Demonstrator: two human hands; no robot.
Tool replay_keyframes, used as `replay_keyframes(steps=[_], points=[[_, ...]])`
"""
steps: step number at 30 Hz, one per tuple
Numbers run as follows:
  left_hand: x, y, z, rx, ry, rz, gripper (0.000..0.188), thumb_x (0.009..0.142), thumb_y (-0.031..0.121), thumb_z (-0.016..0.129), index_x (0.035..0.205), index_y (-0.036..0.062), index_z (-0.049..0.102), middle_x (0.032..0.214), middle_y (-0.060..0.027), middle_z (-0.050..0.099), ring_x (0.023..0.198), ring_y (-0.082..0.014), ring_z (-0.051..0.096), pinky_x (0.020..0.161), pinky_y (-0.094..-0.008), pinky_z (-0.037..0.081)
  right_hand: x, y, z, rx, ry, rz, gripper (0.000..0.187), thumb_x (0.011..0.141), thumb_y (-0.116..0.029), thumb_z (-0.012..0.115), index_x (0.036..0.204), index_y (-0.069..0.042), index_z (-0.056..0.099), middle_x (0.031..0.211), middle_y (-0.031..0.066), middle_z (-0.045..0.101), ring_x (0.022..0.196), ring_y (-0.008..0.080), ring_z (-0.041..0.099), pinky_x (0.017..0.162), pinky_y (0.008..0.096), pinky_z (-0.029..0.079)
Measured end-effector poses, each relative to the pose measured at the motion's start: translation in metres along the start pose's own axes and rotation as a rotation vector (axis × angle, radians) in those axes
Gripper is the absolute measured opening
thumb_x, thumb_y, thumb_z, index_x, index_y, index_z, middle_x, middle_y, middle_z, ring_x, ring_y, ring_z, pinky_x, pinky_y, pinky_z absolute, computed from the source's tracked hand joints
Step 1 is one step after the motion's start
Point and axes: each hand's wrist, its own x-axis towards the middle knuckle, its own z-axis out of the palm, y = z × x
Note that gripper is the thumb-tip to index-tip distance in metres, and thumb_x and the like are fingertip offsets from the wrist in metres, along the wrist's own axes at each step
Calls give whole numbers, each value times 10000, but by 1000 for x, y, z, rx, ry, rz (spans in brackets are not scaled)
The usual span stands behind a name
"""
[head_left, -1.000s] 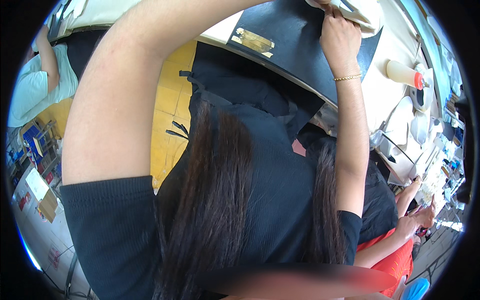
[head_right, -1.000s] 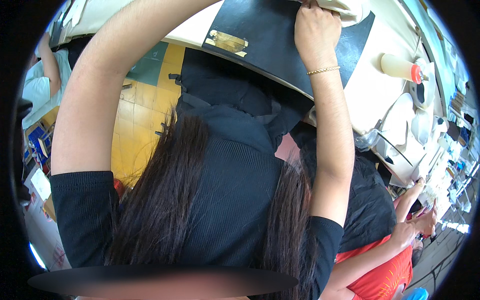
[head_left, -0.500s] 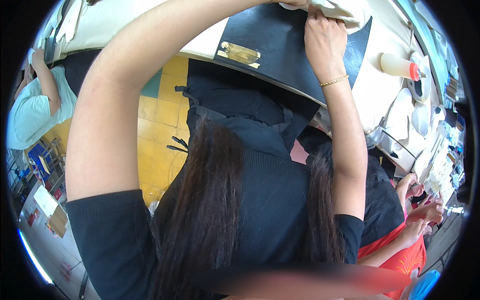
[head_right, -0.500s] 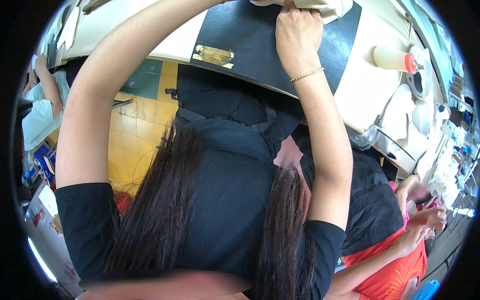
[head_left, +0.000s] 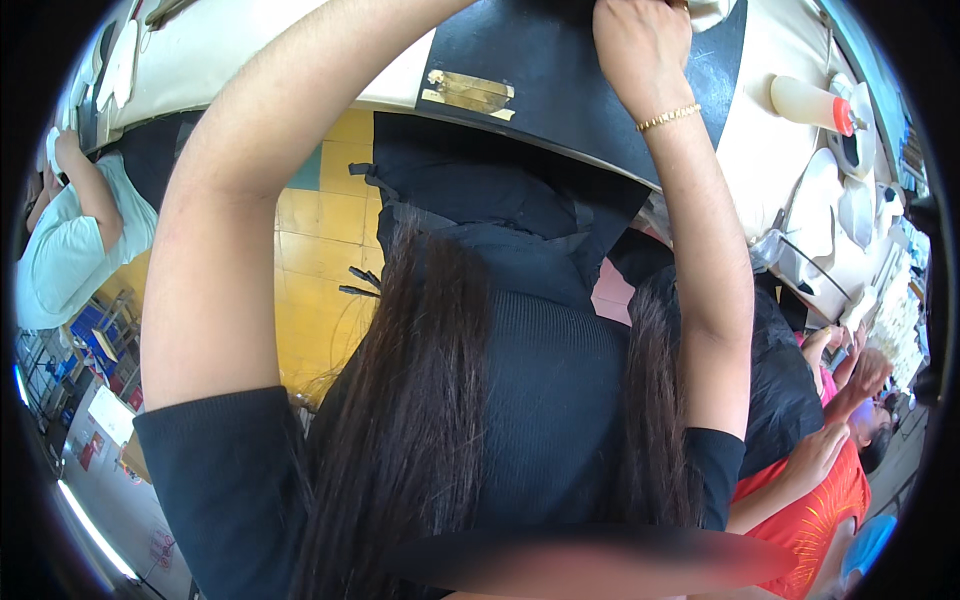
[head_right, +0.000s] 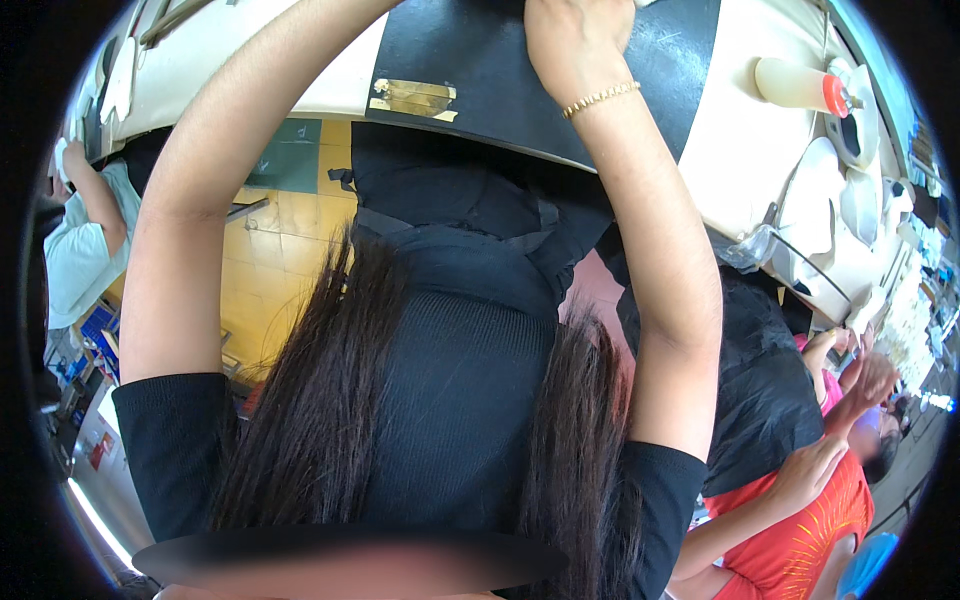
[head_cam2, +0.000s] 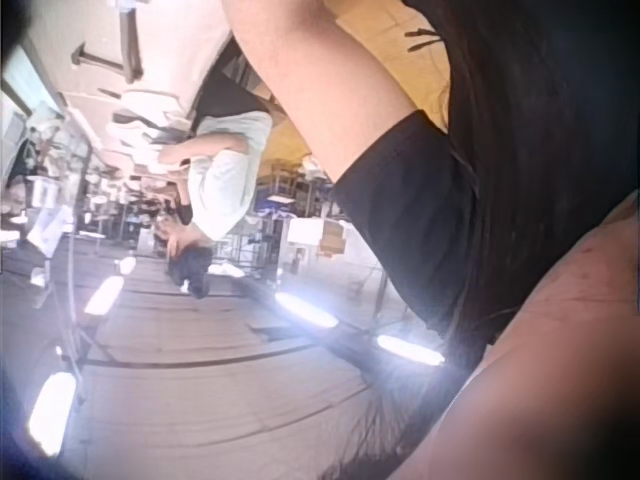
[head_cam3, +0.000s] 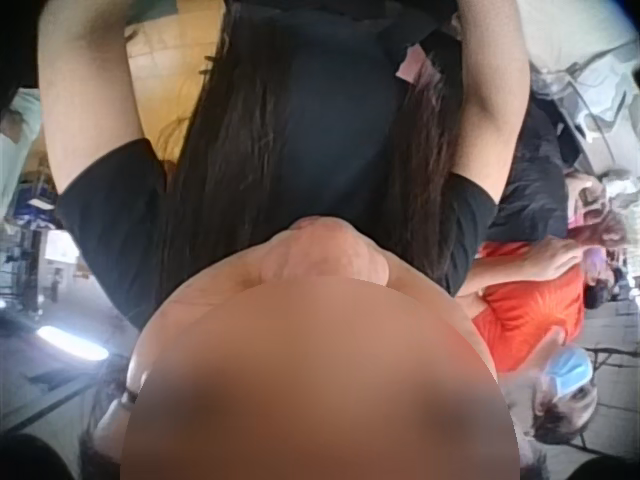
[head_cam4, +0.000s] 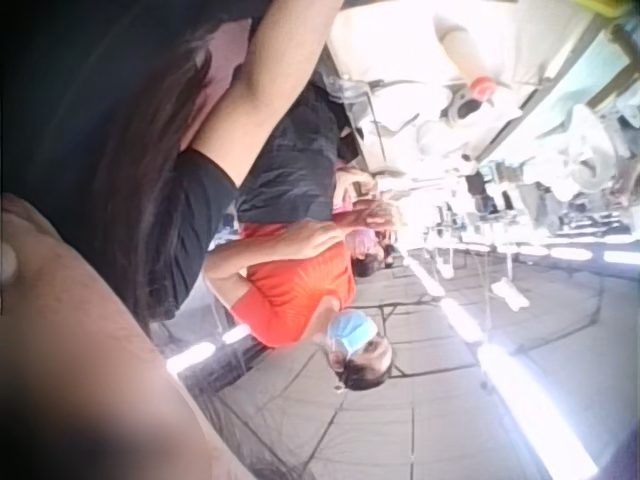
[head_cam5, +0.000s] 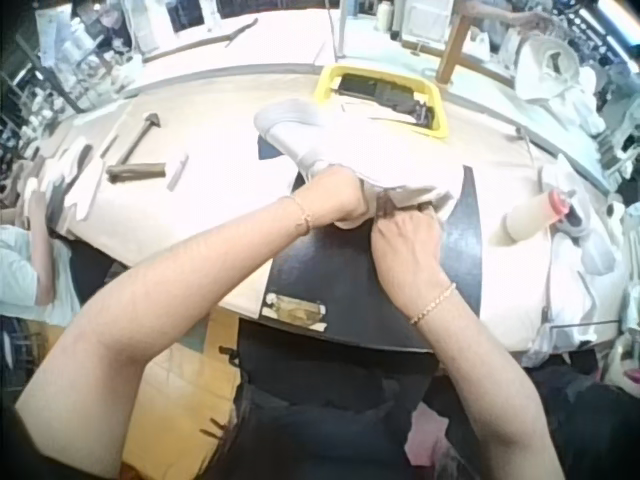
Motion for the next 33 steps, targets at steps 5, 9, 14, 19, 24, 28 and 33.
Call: replay_keyframes(steps=[5,9,14,19,24,28,33], points=[[11,-8,5,72,-41,-12,263,720,225,610,744,4,750,808,-274,691,779,-422,698,728,-459,557,16,-3,24,28,2,1,227,852,-145,567,835,-132,792,900,89,751,957,206,698,839,398,493],[5,-4,6,26,-61,7,252,730,221,631,777,0,743,791,-265,689,765,-425,690,721,-466,555,21,-7,35,111,373,26,229,859,-160,567,776,-110,774,902,130,744,963,238,699,823,426,513],[-24,21,4,-199,360,71,368,760,274,656,1017,18,720,907,-255,700,813,-441,671,772,-516,538,-5,1,18,80,167,-51,348,831,-58,566,1166,-8,641,1022,130,694,947,289,690,841,394,524],[-33,37,-6,-260,264,-51,275,876,222,661,1093,60,711,1057,-206,709,979,-360,689,852,-438,552,-21,2,7,184,314,-129,374,794,-48,597,1161,8,651,1046,113,693,1014,282,658,932,408,480],[-49,45,-14,-326,188,-79,269,878,195,656,1096,46,707,1090,-222,697,1022,-357,681,869,-445,538,-22,2,14,361,272,-51,320,808,-55,602,1118,-44,683,1000,111,692,962,276,671,874,409,510],[-70,46,-27,-288,381,45,308,863,182,599,1104,7,682,1064,-233,685,986,-408,653,868,-484,514,-21,2,22,228,122,-61,319,829,-28,579,1127,-35,694,924,165,682,862,287,693,755,384,549],[-89,41,-43,-9,306,96,326,874,158,559,1127,-30,643,1057,-256,662,943,-419,638,836,-508,497,-21,-1,18,223,200,-78,182,835,-45,596,984,-9,694,888,142,687,836,279,696,753,375,554]])
